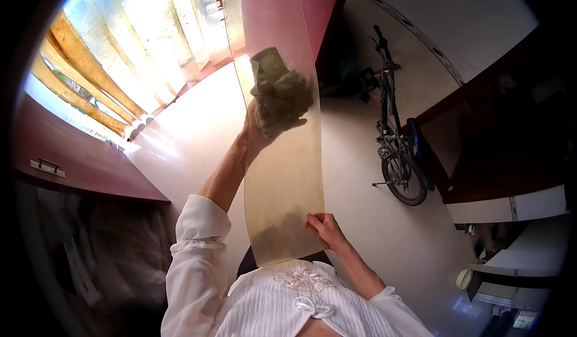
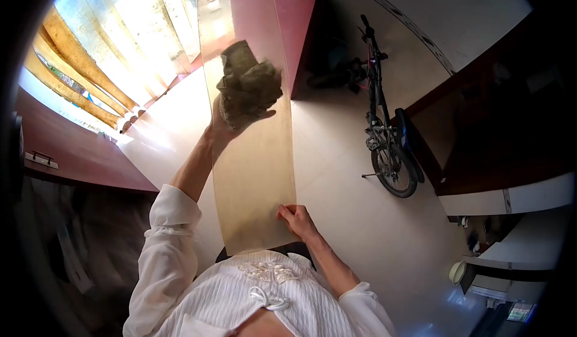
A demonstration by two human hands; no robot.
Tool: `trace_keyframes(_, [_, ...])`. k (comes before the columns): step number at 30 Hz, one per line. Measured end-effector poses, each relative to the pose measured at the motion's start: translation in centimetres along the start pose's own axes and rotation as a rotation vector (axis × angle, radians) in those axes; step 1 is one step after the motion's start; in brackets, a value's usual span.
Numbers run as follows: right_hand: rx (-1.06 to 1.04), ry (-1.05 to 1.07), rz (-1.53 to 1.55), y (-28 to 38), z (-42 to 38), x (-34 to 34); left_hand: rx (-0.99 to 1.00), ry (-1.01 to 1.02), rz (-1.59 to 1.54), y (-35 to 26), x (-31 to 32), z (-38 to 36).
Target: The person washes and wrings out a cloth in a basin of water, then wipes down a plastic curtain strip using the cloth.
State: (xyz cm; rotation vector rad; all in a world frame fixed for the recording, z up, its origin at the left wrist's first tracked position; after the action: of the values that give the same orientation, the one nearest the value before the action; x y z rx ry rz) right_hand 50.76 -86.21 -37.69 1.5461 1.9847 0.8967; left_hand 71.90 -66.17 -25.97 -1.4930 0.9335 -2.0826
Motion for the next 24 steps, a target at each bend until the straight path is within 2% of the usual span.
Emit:
trace_keyframes(3, [0.049, 0.019, 0.04, 1.6, 0.5, -0.7, -0.295, 0.194, 0.295, 4.8, 0.8, -5.6])
trace_keyframes(4, [0.032, -0.065, 0.067, 1.7, 0.6, -1.4, -0.221, 0.271, 0.356, 7.0, 0.7, -8.7])
trace_keyframes(5, [0.02, -0.145, 0.091, 1.6, 0.6, -1.9, -0.046, 0.476, 0.281, 8.7, 0.1, -10.9])
trace_keyframes(6, [-0.004, -0.13, 0.064, 0.9, 0.2, -1.7, -0.236, 0.532, 0.311, 9.3, 0.0, -11.9])
trace_keyframes(7, [-0.034, -0.119, 0.044, 0.0, -0.2, -1.4, -0.241, 0.529, 0.31, 9.3, -0.9, -12.5])
trace_keyframes(9, [0.055, -0.069, 0.048, -1.9, -0.2, -1.7, -0.355, 0.646, 0.459, 10.1, -4.1, -14.5])
trace_keyframes(10, [0.059, -0.081, 0.111, -1.8, -0.5, -2.0, -0.351, 0.635, 0.452, 10.5, -5.4, -16.3])
trace_keyframes(11, [0.065, -0.08, 0.104, -1.8, -0.4, -2.0, -0.409, 0.432, 0.328, 10.8, -6.8, -18.5])
trace_keyframes(12, [-0.022, -0.064, 0.088, -1.7, -0.1, -1.7, -0.469, 0.234, 0.204, 10.8, -7.9, -20.2])
trace_keyframes(13, [-0.107, -0.052, 0.079, -1.6, 0.0, -1.4, -0.479, 0.239, 0.201, 10.1, -8.1, -21.4])
trace_keyframes(15, [-0.095, -0.062, 0.065, 0.5, -0.9, -0.7, -0.427, -0.054, -0.748, 7.7, -7.1, -23.0])
trace_keyframes(17, [-0.153, -0.064, 0.1, 2.6, -1.0, 0.4, -0.309, -0.257, -0.748, 5.7, -7.1, -23.1])
trace_keyframes(19, [-0.183, -0.038, 0.082, 4.5, -0.8, 2.1, -0.195, -0.353, -0.453, 2.2, -6.5, -20.6])
trace_keyframes(21, [-0.252, 0.005, -0.012, 6.2, -0.4, 4.3, -0.292, -0.314, -0.657, -0.7, -4.2, -16.8])
trace_keyframes(22, [-0.244, 0.021, -0.014, 6.4, 0.3, 5.1, -0.198, -0.241, -0.535, -0.3, -5.0, -15.8])
trace_keyframes(23, [-0.3, -0.078, 0.035, 6.7, 1.2, 5.6, -0.158, -0.171, -0.731, -2.1, -2.6, -14.7])
trace_keyframes(24, [-0.353, -0.178, 0.082, 7.6, 1.5, 5.9, -0.188, -0.189, -0.571, -1.3, -4.2, -14.8])
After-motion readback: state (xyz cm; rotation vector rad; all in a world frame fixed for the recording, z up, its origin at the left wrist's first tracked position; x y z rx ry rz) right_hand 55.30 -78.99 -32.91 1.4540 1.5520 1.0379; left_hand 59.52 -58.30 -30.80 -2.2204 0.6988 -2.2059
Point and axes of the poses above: each hand's wrist, its own z-axis towards the middle knuckle, its own x-axis out of the palm, y = z × x, the point moved 2 cm from there along z, towards the middle knuckle, and after that the axes turned 10 degrees about x, right-handed, at the moved point
